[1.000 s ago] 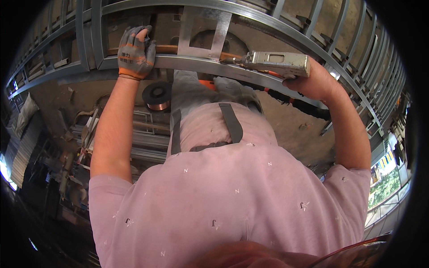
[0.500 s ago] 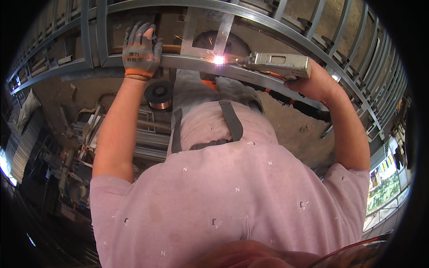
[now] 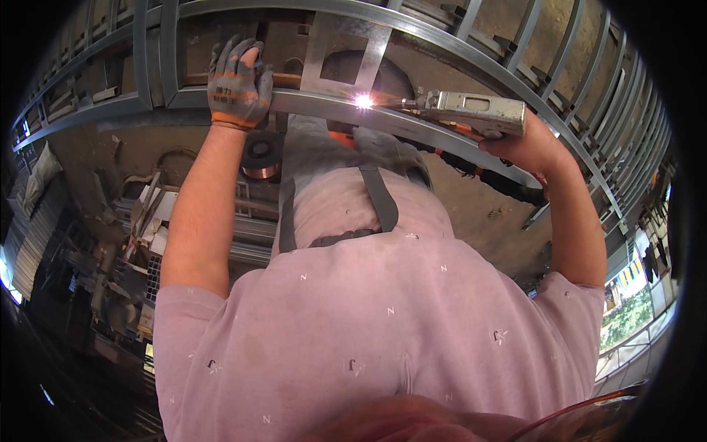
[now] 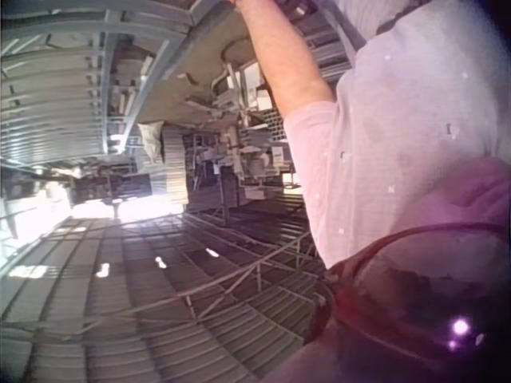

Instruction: The person welds joints on a large metal frame using a handheld welding torch, moving along seams and creating bright sparks. The person repositions the frame and continues welding different sections.

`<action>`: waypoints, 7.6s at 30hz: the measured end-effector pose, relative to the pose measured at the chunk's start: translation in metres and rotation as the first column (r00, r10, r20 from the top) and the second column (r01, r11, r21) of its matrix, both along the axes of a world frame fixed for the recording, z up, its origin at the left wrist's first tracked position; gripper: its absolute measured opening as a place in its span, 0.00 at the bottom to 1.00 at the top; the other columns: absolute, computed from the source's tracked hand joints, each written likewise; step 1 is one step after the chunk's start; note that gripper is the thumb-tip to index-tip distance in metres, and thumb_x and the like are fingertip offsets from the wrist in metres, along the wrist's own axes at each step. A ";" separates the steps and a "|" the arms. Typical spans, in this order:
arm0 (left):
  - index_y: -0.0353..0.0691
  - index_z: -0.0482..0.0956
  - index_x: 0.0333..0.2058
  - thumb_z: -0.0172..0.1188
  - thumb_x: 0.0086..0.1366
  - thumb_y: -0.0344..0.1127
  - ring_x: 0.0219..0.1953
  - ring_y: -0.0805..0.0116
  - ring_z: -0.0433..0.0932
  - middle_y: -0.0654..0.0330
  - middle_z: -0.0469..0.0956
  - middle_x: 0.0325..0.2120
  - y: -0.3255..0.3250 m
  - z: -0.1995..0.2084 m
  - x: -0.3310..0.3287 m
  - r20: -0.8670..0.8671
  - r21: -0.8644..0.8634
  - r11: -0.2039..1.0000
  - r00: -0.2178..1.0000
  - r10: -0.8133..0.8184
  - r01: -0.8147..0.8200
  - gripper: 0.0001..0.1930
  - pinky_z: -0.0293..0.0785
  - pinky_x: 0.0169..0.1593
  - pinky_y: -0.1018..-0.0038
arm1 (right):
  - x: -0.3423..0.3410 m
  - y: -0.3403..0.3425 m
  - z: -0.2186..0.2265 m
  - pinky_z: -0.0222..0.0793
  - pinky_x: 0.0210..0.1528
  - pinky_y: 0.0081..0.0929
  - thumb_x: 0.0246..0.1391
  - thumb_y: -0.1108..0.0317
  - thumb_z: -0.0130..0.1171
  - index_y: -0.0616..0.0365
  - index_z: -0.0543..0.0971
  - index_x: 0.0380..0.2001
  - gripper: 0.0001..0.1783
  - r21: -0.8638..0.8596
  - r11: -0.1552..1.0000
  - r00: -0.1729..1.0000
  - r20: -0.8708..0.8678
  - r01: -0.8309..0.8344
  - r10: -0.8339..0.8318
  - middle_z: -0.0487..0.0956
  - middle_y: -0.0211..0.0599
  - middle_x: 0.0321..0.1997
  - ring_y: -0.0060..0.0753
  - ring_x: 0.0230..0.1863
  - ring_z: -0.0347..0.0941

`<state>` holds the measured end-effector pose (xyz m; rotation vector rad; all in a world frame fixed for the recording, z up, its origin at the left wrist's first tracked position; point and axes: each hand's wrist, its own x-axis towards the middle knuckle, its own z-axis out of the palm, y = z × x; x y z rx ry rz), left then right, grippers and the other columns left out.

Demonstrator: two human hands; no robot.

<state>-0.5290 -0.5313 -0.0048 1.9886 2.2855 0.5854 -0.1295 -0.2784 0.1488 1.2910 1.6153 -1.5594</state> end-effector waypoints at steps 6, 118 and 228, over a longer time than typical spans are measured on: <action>0.44 0.81 0.56 0.68 0.65 0.38 0.63 0.44 0.79 0.53 0.84 0.54 0.000 -0.003 -0.001 0.002 0.031 0.999 1.000 -0.013 0.013 0.20 0.68 0.73 0.46 | 0.007 -0.001 -0.006 0.79 0.59 0.34 0.51 0.79 0.76 0.59 0.82 0.58 0.29 0.022 0.993 0.992 -0.059 -0.112 0.113 0.89 0.37 0.51 0.32 0.53 0.83; 0.45 0.82 0.56 0.66 0.62 0.34 0.61 0.48 0.82 0.55 0.85 0.53 -0.005 -0.004 0.002 -0.002 0.035 0.999 1.000 0.029 -0.029 0.21 0.71 0.72 0.48 | -0.112 -0.011 -0.029 0.80 0.61 0.32 0.50 0.73 0.82 0.55 0.80 0.65 0.37 0.085 0.931 0.930 -0.067 -0.355 0.361 0.88 0.38 0.57 0.31 0.55 0.83; 0.40 0.82 0.56 0.64 0.66 0.30 0.57 0.42 0.83 0.49 0.86 0.51 -0.005 -0.001 0.002 0.029 0.052 0.999 1.000 0.009 -0.010 0.19 0.72 0.70 0.46 | -0.002 0.011 -0.036 0.82 0.55 0.35 0.45 0.75 0.78 0.56 0.83 0.59 0.34 0.046 0.975 0.975 -0.040 -0.216 0.218 0.89 0.40 0.50 0.35 0.49 0.85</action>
